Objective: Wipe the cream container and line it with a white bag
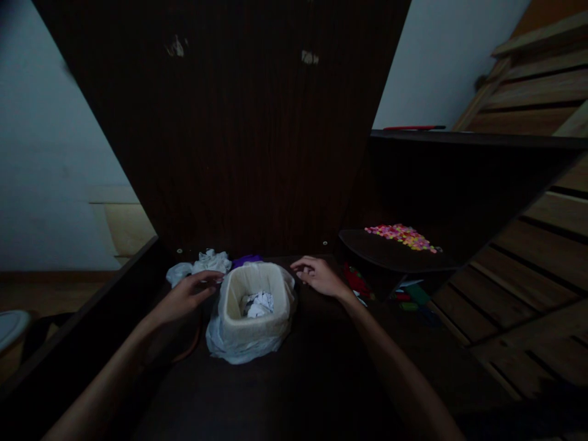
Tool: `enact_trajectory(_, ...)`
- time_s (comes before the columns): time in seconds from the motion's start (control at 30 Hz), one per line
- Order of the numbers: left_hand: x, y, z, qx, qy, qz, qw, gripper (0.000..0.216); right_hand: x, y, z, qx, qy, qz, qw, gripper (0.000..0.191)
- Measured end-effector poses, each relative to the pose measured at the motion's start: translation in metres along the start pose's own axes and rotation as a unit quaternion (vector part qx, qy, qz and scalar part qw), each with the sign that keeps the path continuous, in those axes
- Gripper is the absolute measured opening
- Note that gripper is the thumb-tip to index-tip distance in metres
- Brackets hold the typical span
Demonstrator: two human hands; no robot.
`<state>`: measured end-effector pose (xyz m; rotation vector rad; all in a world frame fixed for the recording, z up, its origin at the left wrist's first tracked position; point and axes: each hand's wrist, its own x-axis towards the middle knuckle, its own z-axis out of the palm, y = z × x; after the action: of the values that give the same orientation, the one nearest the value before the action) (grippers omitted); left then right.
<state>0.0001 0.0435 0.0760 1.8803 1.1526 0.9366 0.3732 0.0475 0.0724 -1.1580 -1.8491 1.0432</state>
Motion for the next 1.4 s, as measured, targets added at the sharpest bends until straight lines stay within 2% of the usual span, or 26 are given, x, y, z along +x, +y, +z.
enact_trajectory(0.1, 0.0, 0.017, -0.003, 0.013, 0.014, 0.016, 1.0, 0.033, 0.0, -0.014, 0.003, 0.004, 0.02, -0.029, 0.999, 0.04)
enact_trajectory(0.27, 0.003, 0.029, 0.013, 0.072, -0.064, 0.071, 0.993, 0.025, 0.005, -0.028, 0.024, -0.078, 0.01, -0.069, 0.994, 0.035)
enact_trajectory(0.4, 0.001, 0.029, 0.02, 0.133, -0.01, 0.094, 0.987, 0.021, 0.001, -0.034, 0.029, -0.127, 0.061, -0.074, 0.987, 0.026)
enact_trajectory(0.53, -0.013, 0.028, 0.014, 0.159, 0.0, 0.082, 0.984, 0.026, -0.012, -0.037, 0.023, -0.158, 0.09, -0.086, 0.98, 0.02)
enact_trajectory(0.67, -0.028, 0.023, 0.009, 0.138, 0.008, 0.06, 0.989, 0.027, -0.025, -0.036, 0.022, -0.162, 0.058, -0.063, 0.983, 0.018)
enact_trajectory(0.8, -0.03, 0.024, 0.005, 0.131, -0.001, 0.043, 0.99, 0.027, -0.028, -0.041, 0.019, -0.169, 0.013, -0.063, 0.984, 0.016)
enact_trajectory(0.9, -0.022, 0.033, 0.003, 0.11, 0.033, 0.051, 0.992, 0.028, -0.019, -0.049, 0.014, -0.157, 0.021, -0.081, 0.984, 0.02)
enact_trajectory(1.07, 0.011, 0.049, 0.016, 0.097, 0.068, 0.072, 0.99, 0.035, 0.007, -0.057, 0.026, -0.161, 0.106, -0.097, 0.976, 0.025)
enact_trajectory(1.27, 0.041, 0.048, 0.038, 0.08, 0.02, 0.082, 0.993, 0.023, 0.023, -0.06, 0.044, -0.222, 0.103, -0.097, 0.965, 0.012)
enact_trajectory(1.4, 0.039, 0.049, 0.042, 0.101, 0.049, 0.066, 0.992, 0.017, 0.018, -0.064, 0.044, -0.244, 0.123, -0.084, 0.958, 0.013)
